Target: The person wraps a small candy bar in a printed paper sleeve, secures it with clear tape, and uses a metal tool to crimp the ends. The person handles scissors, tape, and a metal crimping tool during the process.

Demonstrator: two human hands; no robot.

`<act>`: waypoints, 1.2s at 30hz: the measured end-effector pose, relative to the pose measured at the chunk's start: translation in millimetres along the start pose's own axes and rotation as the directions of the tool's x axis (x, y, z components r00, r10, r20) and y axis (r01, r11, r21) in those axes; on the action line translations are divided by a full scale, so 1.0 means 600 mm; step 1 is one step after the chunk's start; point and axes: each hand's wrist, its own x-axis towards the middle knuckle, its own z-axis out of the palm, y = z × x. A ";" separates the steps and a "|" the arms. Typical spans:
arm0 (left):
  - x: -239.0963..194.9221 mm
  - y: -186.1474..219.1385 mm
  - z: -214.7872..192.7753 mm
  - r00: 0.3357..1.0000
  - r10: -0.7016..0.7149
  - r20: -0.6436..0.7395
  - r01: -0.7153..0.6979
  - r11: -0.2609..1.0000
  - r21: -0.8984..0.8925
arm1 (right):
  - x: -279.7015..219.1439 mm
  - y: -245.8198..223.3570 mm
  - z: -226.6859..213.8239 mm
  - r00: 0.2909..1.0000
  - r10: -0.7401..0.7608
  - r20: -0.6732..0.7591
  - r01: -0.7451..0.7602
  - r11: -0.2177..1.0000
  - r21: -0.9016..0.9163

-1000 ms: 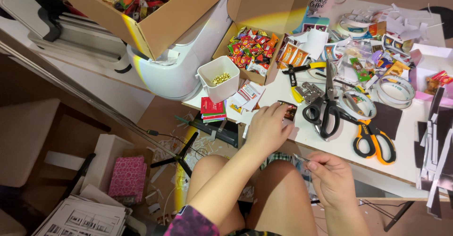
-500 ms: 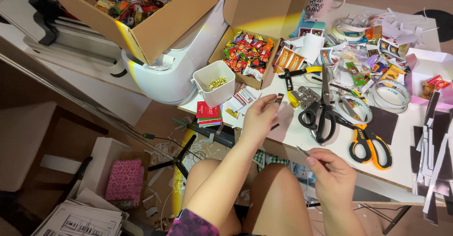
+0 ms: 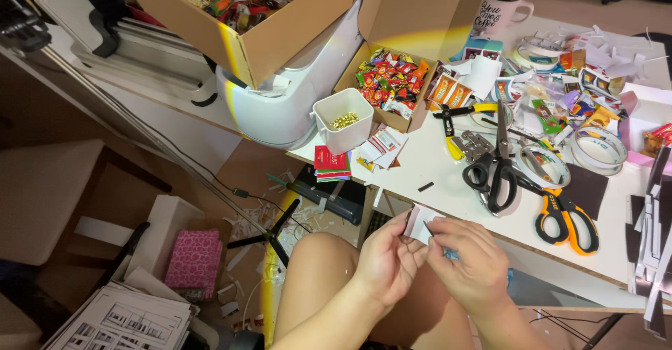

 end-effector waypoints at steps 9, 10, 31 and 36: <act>-0.024 -0.004 -0.018 0.992 0.023 -0.124 -0.034 0.995 -0.089 | 0.008 -0.038 0.006 0.992 -0.125 -0.001 0.124 0.990 -0.059; -0.028 -0.005 -0.019 0.992 0.024 -0.123 -0.035 0.995 -0.091 | 0.007 -0.039 0.006 0.992 -0.126 0.001 0.126 0.990 -0.060; -0.044 -0.011 -0.042 0.999 0.033 -0.021 -0.035 0.989 -0.141 | 0.003 -0.039 0.017 0.978 -0.064 0.197 0.098 0.980 -0.173; -0.057 0.001 -0.048 0.969 0.048 0.242 -0.066 0.995 0.069 | -0.012 -0.007 0.010 0.926 0.045 0.374 0.013 0.989 -0.150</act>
